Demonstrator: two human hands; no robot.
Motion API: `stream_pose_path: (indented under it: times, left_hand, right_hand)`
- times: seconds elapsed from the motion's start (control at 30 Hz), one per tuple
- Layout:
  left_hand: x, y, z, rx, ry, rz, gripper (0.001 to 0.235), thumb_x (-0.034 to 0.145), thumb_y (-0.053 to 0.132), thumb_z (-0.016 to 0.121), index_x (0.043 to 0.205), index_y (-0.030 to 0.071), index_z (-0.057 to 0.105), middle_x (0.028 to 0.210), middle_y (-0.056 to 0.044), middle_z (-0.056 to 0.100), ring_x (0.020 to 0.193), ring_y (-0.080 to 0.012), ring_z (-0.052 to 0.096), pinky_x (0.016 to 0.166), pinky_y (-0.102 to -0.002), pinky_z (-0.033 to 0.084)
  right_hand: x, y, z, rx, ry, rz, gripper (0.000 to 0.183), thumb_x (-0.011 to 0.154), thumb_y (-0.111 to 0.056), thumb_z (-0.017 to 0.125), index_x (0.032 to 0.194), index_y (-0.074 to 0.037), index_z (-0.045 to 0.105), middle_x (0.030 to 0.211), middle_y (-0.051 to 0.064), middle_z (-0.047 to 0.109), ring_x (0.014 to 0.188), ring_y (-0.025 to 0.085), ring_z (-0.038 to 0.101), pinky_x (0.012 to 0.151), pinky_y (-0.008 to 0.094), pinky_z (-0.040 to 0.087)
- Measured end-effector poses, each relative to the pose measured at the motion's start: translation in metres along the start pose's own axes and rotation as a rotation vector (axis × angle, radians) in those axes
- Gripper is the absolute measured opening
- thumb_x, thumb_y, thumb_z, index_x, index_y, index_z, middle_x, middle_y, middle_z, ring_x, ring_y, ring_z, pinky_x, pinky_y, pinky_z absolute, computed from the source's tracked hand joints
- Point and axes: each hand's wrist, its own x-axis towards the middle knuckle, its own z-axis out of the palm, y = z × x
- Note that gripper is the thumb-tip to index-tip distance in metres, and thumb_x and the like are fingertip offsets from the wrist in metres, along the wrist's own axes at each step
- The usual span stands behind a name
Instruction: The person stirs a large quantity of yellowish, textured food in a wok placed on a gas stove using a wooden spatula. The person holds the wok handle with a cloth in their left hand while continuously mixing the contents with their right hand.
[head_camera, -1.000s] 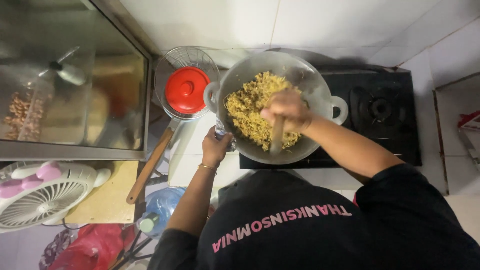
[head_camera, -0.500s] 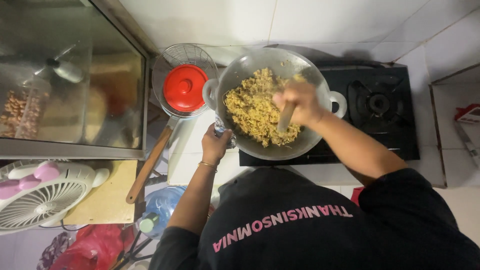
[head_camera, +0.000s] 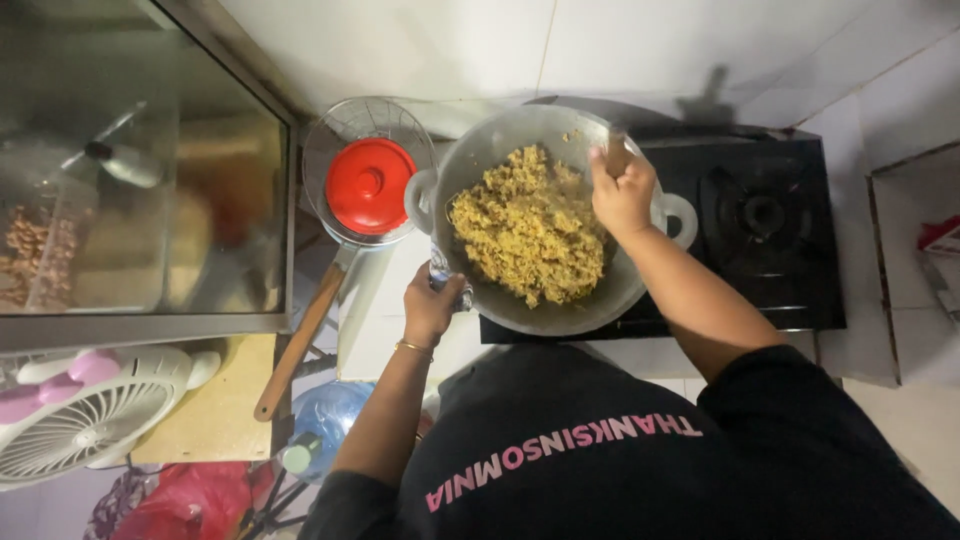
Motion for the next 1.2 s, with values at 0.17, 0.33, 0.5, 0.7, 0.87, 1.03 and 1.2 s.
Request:
stream_pose_path:
  times: [0.17,0.33,0.5,0.7,0.87,1.03,1.2]
  left_hand:
    - [-0.009,0.017,0.001,-0.014,-0.023,-0.002,0.066,0.084,0.032,0.077,0.139,0.000,0.057,0.115,-0.028,0.070,0.113,-0.0420,0.067,0.090,-0.049,0.057]
    - [-0.020,0.028,0.001,-0.022,-0.048,0.002,0.066,0.084,0.032,0.076,0.139,0.001,0.057,0.116,-0.029,0.070,0.114,-0.0436,0.066,0.090,-0.050,0.057]
    - [-0.014,0.019,0.001,-0.001,-0.054,0.006,0.065,0.085,0.031,0.076,0.139,0.000,0.057,0.116,-0.029,0.069,0.115,-0.0443,0.065,0.091,-0.051,0.057]
    - [-0.001,0.004,-0.003,0.027,-0.053,0.020,0.067,0.083,0.033,0.077,0.139,0.001,0.057,0.115,-0.029,0.070,0.114,-0.0437,0.066,0.091,-0.051,0.057]
    - [-0.001,0.006,-0.005,0.023,-0.047,0.031,0.066,0.083,0.033,0.078,0.137,0.001,0.059,0.114,-0.029,0.070,0.113,-0.0441,0.066,0.090,-0.051,0.057]
    - [-0.010,0.016,-0.004,0.010,-0.047,0.025,0.065,0.083,0.034,0.078,0.137,0.002,0.059,0.115,-0.029,0.070,0.114,-0.0438,0.066,0.091,-0.050,0.057]
    - [0.004,-0.006,0.000,-0.015,-0.036,0.033,0.065,0.083,0.033,0.079,0.137,0.002,0.059,0.115,-0.029,0.070,0.111,-0.0435,0.067,0.089,-0.050,0.058]
  right_hand:
    - [-0.020,0.025,0.034,0.274,0.229,0.255,0.026,0.102,-0.002,0.072,0.094,0.004,0.047,0.068,-0.003,0.037,0.067,0.010,0.030,0.067,0.034,0.037]
    - [-0.021,0.107,0.057,0.285,0.358,0.920,0.078,0.095,-0.045,0.085,0.141,0.003,0.045,0.148,0.031,0.036,0.126,0.039,0.063,0.092,0.053,0.064]
    - [0.008,0.060,0.056,0.564,0.612,0.811,0.035,0.088,-0.017,0.079,0.064,-0.012,0.053,0.044,0.005,0.045,0.029,0.017,0.045,0.026,0.031,0.038]
    - [0.018,0.066,0.034,0.682,0.615,0.804,0.046,0.092,-0.019,0.076,0.056,-0.013,0.047,0.041,0.004,0.040,0.028,0.018,0.042,0.028,0.033,0.040]
    - [0.025,0.054,0.013,0.778,0.613,0.723,0.057,0.094,-0.019,0.075,0.050,-0.012,0.039,0.037,0.008,0.037,0.026,0.022,0.043,0.029,0.035,0.040]
    - [0.042,0.031,-0.013,0.831,0.562,0.673,0.060,0.095,-0.023,0.073,0.048,-0.012,0.038,0.038,0.007,0.036,0.027,0.021,0.043,0.032,0.036,0.041]
    - [0.050,0.005,-0.022,0.837,0.424,0.367,0.056,0.100,-0.009,0.069,0.052,-0.013,0.039,0.039,0.007,0.035,0.031,0.023,0.045,0.038,0.034,0.042]
